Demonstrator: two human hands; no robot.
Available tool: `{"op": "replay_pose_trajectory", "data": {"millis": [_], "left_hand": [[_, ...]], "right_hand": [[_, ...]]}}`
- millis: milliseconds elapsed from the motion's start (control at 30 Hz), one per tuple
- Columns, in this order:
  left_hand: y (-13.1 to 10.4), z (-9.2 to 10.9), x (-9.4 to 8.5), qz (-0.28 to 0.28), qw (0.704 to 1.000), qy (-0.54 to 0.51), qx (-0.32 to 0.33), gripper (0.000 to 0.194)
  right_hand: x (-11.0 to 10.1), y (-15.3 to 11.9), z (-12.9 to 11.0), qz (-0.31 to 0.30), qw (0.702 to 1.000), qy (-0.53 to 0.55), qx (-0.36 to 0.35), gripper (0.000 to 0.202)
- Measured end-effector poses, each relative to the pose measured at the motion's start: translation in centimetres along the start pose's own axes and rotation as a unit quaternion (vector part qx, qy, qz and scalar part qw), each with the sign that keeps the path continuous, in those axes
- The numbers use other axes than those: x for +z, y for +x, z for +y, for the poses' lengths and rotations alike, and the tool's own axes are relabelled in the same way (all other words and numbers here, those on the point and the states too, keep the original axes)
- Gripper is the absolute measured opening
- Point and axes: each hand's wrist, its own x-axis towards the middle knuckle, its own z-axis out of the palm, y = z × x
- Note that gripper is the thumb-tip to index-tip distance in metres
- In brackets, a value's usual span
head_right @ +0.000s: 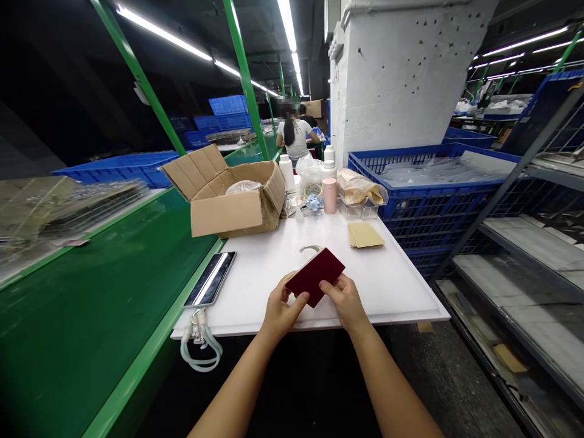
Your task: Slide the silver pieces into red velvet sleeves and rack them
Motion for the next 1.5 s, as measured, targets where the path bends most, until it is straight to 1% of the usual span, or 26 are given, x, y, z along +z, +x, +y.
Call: {"op": "replay_pose_trajectory", "data": {"millis": [67, 233, 467, 633, 733, 967, 1100, 1200, 1333, 1500], "left_hand": [[-0.07, 0.07, 0.00, -0.002, 1.000, 0.024, 0.017, 0.037], [-0.37, 0.32, -0.04, 0.030, 0.995, 0.072, 0.054, 0.027], [-0.65, 0.40, -0.26, 0.053, 0.997, 0.039, 0.036, 0.024], [-0.70, 0.27, -0.48, 0.066, 0.998, 0.016, 0.013, 0.028], [-0.67, 0.24, -0.55, 0.078, 0.997, 0.004, 0.007, 0.031], [-0.46, 0.34, -0.81, 0.101, 0.995, -0.013, -0.010, 0.036], [-0.42, 0.32, -0.78, 0.118, 0.992, -0.034, -0.029, 0.045], [-0.54, 0.29, -0.63, 0.109, 0.991, -0.072, -0.026, 0.050], [-0.69, 0.41, -0.60, 0.080, 0.994, -0.080, 0.011, 0.057], [-0.64, 0.48, -0.93, 0.047, 0.997, -0.042, 0.032, 0.046]], "right_hand": [[-0.17, 0.09, 0.23, 0.020, 1.000, 0.014, 0.001, 0.039], [-0.39, 0.19, 0.25, -0.005, 0.999, 0.024, 0.022, 0.036], [-0.25, -0.07, -0.07, -0.031, 0.999, -0.005, 0.022, 0.032], [-0.30, -0.30, -0.09, -0.045, 0.998, -0.033, 0.003, 0.031], [-0.27, -0.42, -0.09, -0.043, 0.998, -0.041, -0.003, 0.033], [-0.11, -0.71, -0.25, -0.049, 0.998, -0.046, 0.002, 0.036], [-0.18, -0.66, -0.23, -0.037, 0.998, -0.041, 0.012, 0.037], [-0.20, -0.53, -0.36, -0.037, 0.999, -0.033, 0.015, 0.037], [-0.11, -0.41, -0.63, -0.044, 0.999, -0.021, 0.015, 0.035], [0.00, -0.36, -0.57, -0.034, 0.999, -0.016, 0.009, 0.035]]}}
